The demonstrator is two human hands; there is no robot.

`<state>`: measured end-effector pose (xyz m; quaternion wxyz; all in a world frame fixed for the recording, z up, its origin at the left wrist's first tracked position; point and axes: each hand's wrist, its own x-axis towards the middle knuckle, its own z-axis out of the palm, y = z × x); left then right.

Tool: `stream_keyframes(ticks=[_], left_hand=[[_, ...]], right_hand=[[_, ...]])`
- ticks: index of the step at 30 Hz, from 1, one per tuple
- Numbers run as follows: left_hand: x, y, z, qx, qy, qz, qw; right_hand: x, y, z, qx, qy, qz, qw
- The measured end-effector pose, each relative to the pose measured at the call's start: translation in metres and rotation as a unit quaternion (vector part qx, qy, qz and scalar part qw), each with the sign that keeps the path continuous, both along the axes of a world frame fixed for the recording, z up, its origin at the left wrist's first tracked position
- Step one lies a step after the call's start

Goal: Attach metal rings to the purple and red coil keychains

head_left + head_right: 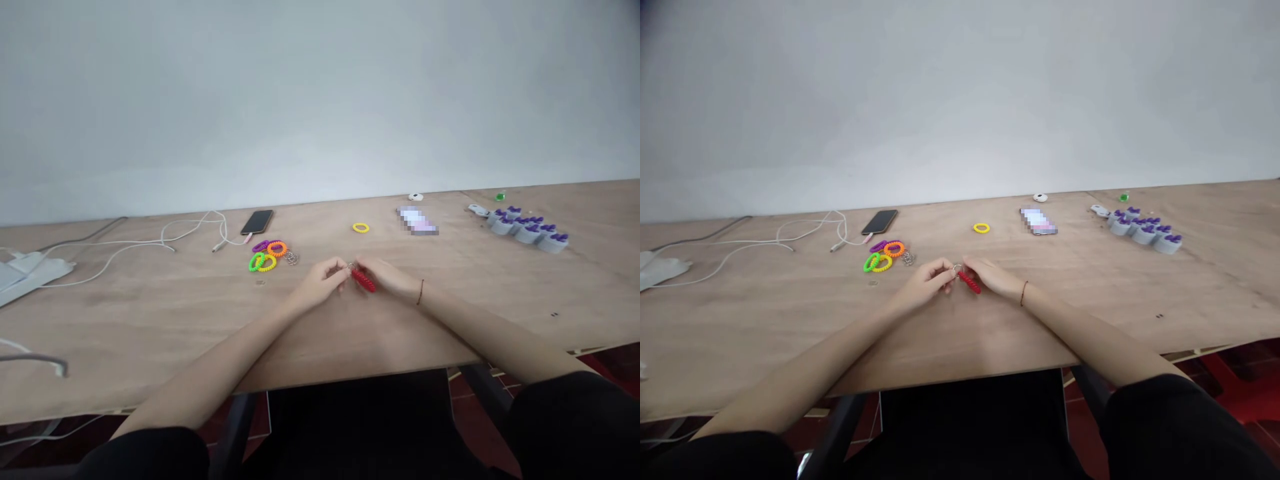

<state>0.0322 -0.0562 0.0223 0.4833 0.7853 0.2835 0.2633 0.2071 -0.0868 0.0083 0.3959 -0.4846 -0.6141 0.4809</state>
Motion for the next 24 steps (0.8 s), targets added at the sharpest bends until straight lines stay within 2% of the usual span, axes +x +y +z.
stream_keyframes(ticks=[4, 10, 15, 19, 24], left_hand=[[-0.001, 0.001, 0.000, 0.002, 0.009, -0.005, 1.000], [-0.003, 0.001, -0.001, 0.041, 0.048, 0.006, 0.998], [-0.003, 0.002, -0.003, 0.075, 0.076, 0.002, 0.994], [-0.003, 0.001, -0.003, 0.100, 0.093, -0.005, 0.991], [0.000, -0.002, -0.002, 0.150, 0.105, 0.022, 0.983]], right_hand=[[0.004, -0.002, 0.007, 0.025, -0.031, -0.001, 0.999], [0.011, 0.000, 0.004, 0.082, -0.028, 0.061, 0.994], [0.013, 0.005, 0.001, 0.095, 0.006, 0.032, 0.995], [0.011, 0.005, 0.002, 0.073, 0.028, 0.030, 0.997], [0.005, -0.001, 0.005, 0.086, -0.039, -0.027, 0.995]])
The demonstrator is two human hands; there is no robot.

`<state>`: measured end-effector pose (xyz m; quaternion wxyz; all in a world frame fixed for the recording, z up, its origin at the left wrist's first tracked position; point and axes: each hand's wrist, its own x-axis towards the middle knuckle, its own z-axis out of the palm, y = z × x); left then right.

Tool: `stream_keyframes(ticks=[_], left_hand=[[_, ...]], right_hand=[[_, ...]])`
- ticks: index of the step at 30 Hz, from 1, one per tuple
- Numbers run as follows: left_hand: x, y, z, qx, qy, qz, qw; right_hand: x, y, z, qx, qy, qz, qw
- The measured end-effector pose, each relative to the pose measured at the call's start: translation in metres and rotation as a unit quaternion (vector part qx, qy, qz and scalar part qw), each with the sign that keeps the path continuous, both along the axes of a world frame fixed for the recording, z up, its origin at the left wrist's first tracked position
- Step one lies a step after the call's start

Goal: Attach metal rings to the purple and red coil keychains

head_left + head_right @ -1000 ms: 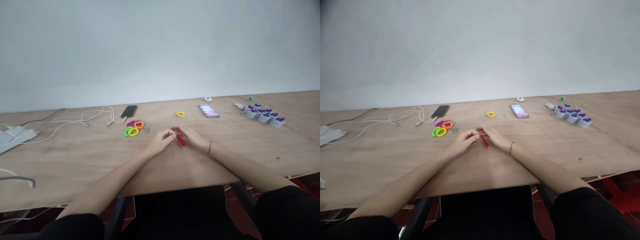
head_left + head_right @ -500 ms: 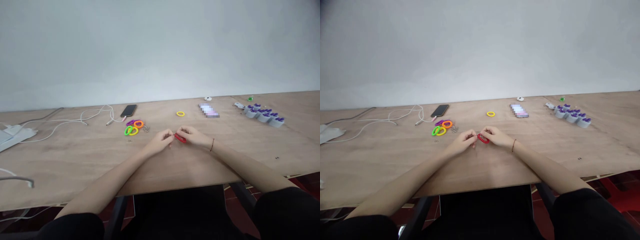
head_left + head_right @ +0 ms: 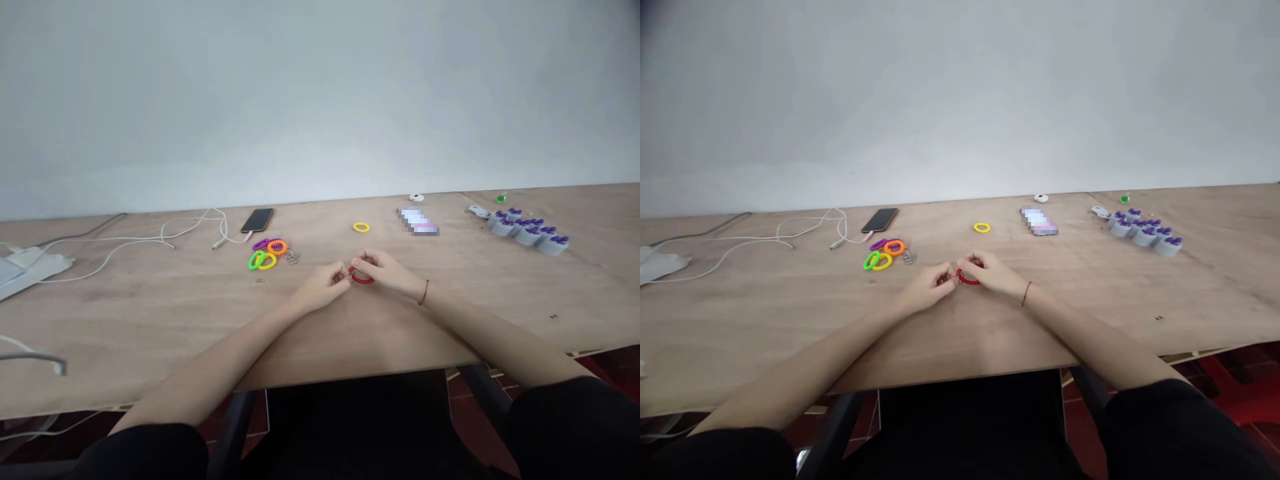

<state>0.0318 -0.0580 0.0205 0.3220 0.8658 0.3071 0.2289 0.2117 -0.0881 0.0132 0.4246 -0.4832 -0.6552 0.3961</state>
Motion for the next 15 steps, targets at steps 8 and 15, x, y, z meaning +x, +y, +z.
stream_keyframes(ticks=[8, 15], left_hand=[[0.0020, -0.0003, -0.0016, 0.027, 0.018, 0.026, 0.999], [0.0024, 0.0038, -0.0070, 0.042, 0.011, 0.049, 0.998]], right_hand=[[0.0004, -0.0023, -0.0014, -0.030, -0.024, 0.002, 0.999], [-0.0035, -0.0022, -0.0013, 0.007, 0.018, 0.039, 0.999]])
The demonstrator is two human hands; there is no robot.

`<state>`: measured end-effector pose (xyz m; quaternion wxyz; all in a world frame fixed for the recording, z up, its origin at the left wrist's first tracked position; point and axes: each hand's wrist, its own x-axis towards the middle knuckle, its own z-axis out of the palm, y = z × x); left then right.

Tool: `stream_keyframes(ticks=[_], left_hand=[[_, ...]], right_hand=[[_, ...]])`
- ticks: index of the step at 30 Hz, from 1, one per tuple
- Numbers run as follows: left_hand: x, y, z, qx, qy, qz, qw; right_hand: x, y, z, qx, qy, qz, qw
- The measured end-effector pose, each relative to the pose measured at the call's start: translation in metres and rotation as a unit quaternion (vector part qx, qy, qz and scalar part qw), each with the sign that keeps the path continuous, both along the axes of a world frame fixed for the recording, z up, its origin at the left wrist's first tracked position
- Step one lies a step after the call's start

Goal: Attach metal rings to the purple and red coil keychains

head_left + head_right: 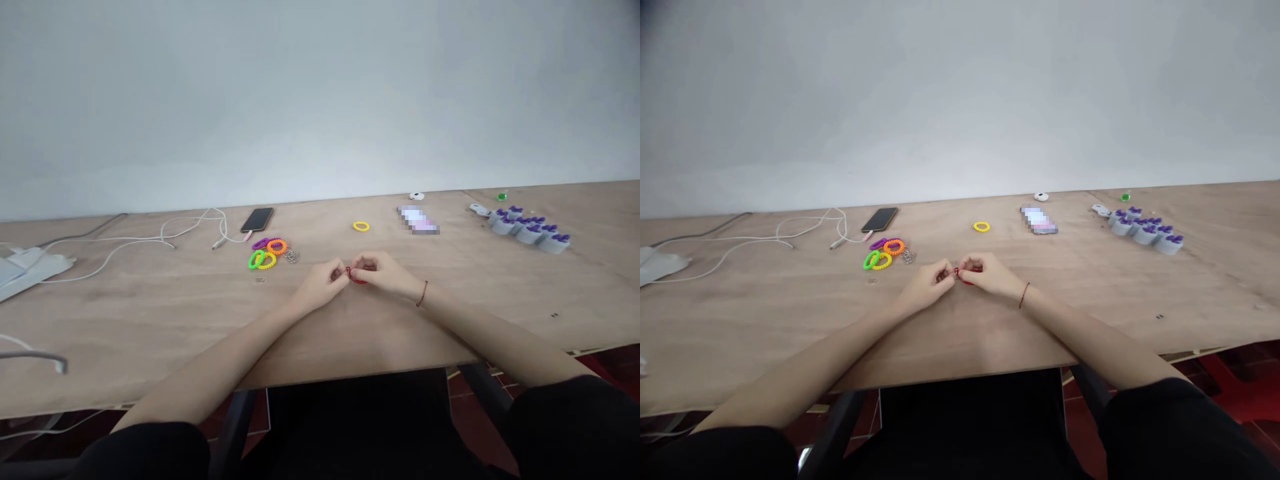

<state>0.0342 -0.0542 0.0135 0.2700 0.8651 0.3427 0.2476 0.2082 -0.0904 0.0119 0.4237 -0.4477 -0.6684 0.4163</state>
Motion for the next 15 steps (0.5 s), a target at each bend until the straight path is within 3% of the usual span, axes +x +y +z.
stream_keyframes(ticks=[10, 15], left_hand=[[0.0017, -0.0036, 0.0024, 0.027, -0.034, 0.028, 0.999], [0.0015, -0.0057, 0.0034, 0.034, -0.052, 0.044, 0.997]], right_hand=[[-0.0061, -0.0045, 0.0005, -0.007, 0.003, -0.078, 0.997], [-0.0097, -0.0064, -0.0014, 0.026, 0.021, -0.114, 0.993]])
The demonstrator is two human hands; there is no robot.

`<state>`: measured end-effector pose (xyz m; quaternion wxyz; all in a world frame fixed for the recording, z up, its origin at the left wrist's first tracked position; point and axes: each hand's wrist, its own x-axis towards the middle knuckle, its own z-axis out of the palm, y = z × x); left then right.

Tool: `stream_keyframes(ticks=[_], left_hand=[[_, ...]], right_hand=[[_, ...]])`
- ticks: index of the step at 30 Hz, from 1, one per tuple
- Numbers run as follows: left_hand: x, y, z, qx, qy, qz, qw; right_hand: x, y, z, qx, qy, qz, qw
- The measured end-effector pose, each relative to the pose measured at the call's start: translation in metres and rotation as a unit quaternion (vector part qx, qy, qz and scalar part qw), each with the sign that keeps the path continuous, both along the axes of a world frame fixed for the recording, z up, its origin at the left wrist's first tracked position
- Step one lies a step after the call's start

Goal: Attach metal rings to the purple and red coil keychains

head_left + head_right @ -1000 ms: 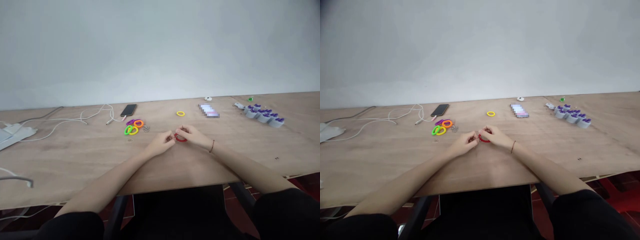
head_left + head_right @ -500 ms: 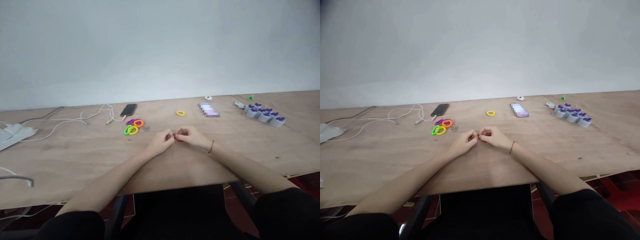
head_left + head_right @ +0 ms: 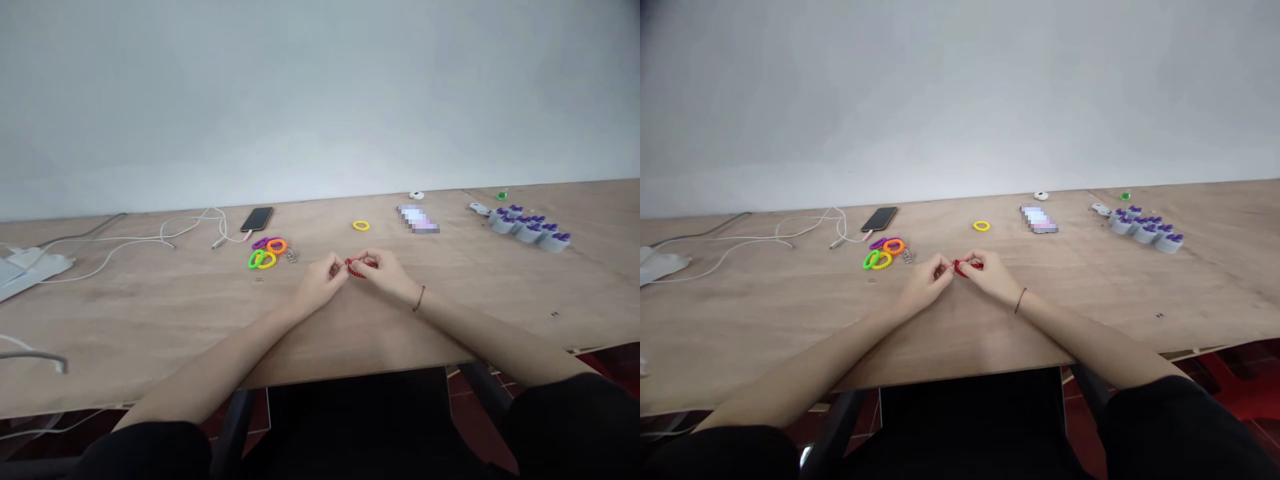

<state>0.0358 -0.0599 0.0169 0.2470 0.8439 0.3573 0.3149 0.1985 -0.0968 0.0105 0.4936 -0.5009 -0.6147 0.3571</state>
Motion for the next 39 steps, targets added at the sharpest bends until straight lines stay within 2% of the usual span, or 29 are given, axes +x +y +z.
stream_keyframes(ticks=[5, 10, 16, 22, 24, 28, 34, 37, 39], left_hand=[[-0.0004, 0.0011, -0.0018, 0.005, 0.001, 0.003, 1.000], [-0.0010, 0.0010, -0.0023, 0.022, -0.003, 0.007, 1.000], [-0.0018, -0.0007, -0.0016, 0.031, -0.023, 0.009, 0.999], [-0.0042, 0.0016, -0.0076, 0.082, -0.017, 0.006, 0.996], [-0.0049, 0.0026, -0.0087, 0.103, -0.004, 0.005, 0.995], [-0.0050, 0.0035, -0.0081, 0.127, 0.014, 0.005, 0.992], [-0.0032, 0.0021, -0.0060, 0.105, -0.002, 0.001, 0.994], [-0.0013, -0.0009, -0.0032, 0.071, -0.024, -0.005, 0.997], [0.0000, -0.0029, -0.0011, 0.047, -0.036, -0.007, 0.998]], right_hand=[[-0.0026, -0.0008, -0.0046, 0.012, 0.029, -0.005, 1.000], [-0.0033, 0.0000, -0.0072, 0.023, 0.010, -0.013, 1.000], [-0.0030, -0.0021, -0.0064, 0.076, -0.052, -0.041, 0.995], [-0.0020, -0.0080, -0.0018, 0.145, -0.137, -0.044, 0.979], [-0.0013, -0.0086, -0.0008, 0.140, -0.128, -0.038, 0.981], [-0.0010, -0.0067, 0.0003, 0.083, -0.055, -0.007, 0.995], [-0.0035, -0.0030, -0.0011, 0.065, 0.009, 0.010, 0.998], [-0.0030, -0.0039, -0.0039, 0.117, -0.067, -0.032, 0.990], [-0.0015, -0.0047, -0.0065, 0.188, -0.165, -0.063, 0.966]])
